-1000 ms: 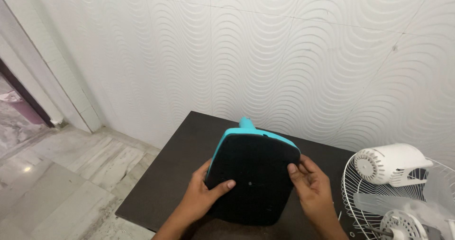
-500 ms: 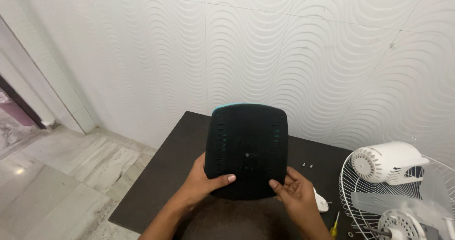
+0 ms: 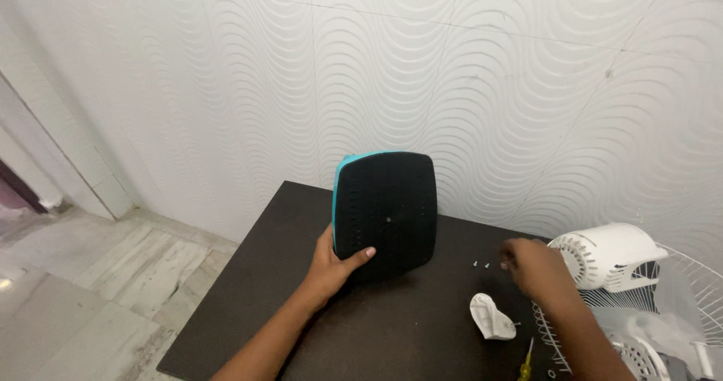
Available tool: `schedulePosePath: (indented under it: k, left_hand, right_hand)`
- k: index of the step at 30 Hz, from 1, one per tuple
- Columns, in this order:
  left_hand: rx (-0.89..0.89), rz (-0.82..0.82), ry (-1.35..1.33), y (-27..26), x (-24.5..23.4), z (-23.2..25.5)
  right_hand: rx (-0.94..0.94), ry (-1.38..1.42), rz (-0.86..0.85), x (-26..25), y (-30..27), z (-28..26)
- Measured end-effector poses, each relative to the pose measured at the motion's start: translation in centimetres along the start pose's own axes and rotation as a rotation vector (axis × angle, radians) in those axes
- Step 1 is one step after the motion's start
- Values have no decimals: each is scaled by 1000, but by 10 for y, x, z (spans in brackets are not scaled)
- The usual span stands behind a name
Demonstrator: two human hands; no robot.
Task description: The person disassembles an electric fan motor on a table. Using a screwdriver, they remove screws and separate the motor housing, then place the base cover back onto the fan base.
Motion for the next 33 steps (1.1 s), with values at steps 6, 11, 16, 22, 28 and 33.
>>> schedulePosePath:
  k: [6,11,16,22,28,33]
  left_hand:
    - [-110,-4,-53,-7,4,-30]
    - [-104,-26,-88,-6,2,-38]
    - [-151,-64,-38,-7,2,-40]
    - [-310,-59,-148,-12,3,-44]
    - [-257,-80,-168,-9,6,-40]
    - [-151,-135,-69,-7,7,-36]
  right_hand:
    - [-160,-288,35,32,7,-11]
    - [-222,-322,96,47,11,-15]
    - [-120,-226,50,38,7,-18]
    - [-40,739,175,-9,-39,-31]
    - [-192,914,81,39,-100,-101]
    - [-118,970,-126,79,-96,-122]
Point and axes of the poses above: each hand's wrist, its own y-axis towards the middle knuckle, its own x-axis out of the palm, z = x × y, the point moved 7 cm from there along y, towards the middle knuckle, and after that the axes turned 13 degrees about x, right-handed, at the moved point
